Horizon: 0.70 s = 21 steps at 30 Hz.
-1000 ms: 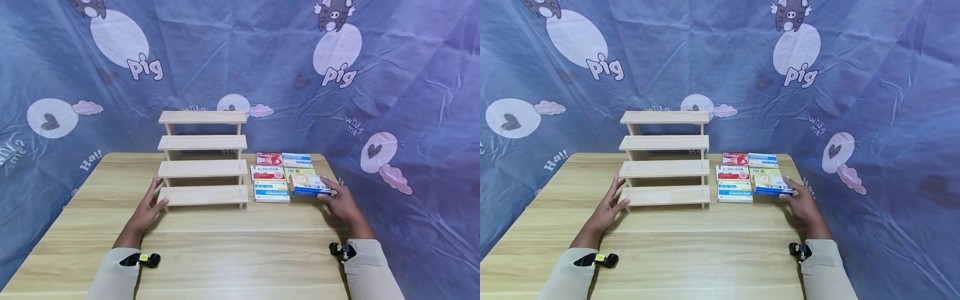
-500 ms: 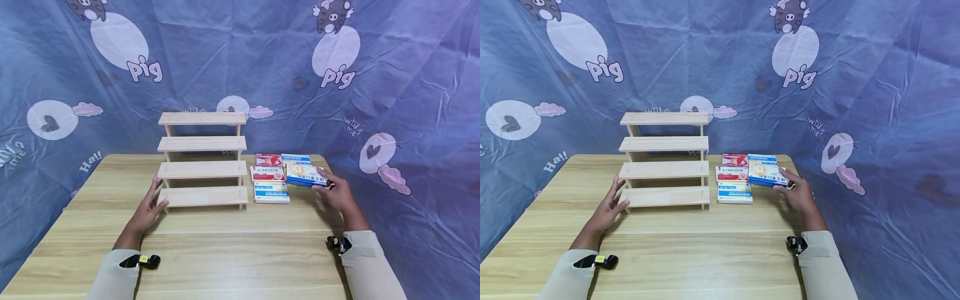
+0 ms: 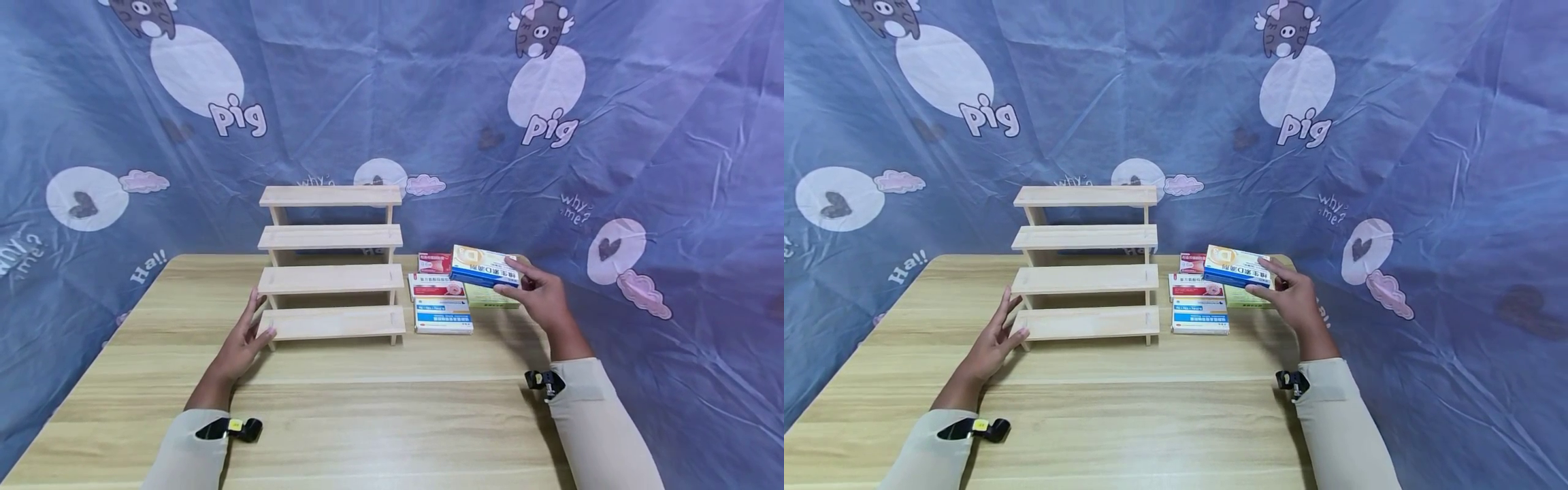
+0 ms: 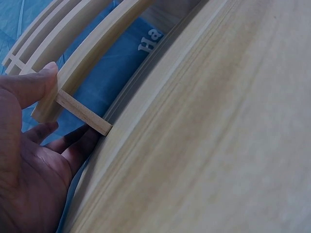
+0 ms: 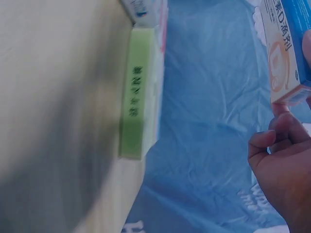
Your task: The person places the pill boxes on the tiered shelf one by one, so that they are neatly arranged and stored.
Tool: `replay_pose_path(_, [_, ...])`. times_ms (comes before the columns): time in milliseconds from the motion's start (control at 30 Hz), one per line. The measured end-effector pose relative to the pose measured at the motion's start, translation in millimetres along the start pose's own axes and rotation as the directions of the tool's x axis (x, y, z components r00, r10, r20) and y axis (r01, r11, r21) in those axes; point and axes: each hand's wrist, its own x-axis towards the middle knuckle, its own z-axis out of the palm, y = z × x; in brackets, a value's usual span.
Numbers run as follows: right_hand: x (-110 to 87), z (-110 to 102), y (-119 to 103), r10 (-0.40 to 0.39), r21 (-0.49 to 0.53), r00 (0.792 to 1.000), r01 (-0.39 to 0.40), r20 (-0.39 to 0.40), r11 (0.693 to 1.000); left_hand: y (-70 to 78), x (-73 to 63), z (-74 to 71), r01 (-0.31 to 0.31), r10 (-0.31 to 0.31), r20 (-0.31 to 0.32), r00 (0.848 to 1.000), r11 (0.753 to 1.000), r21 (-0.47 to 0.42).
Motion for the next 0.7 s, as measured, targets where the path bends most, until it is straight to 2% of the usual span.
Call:
replay_pose_path(333, [22.2,9.8,-31.7,0.053,0.08,0.997,-0.057,0.056,0.995,-0.7,-0.5,0.8,-0.016,0.017,0.002,1.0,1.0,-0.019])
replay_pose_path(700, [53.4,36.1,-70.5,-0.021,0.108,0.997,0.014,0.068,0.994,-3.2,0.3,0.9,-0.028,0.028,0.0,1.0,1.0,-0.013])
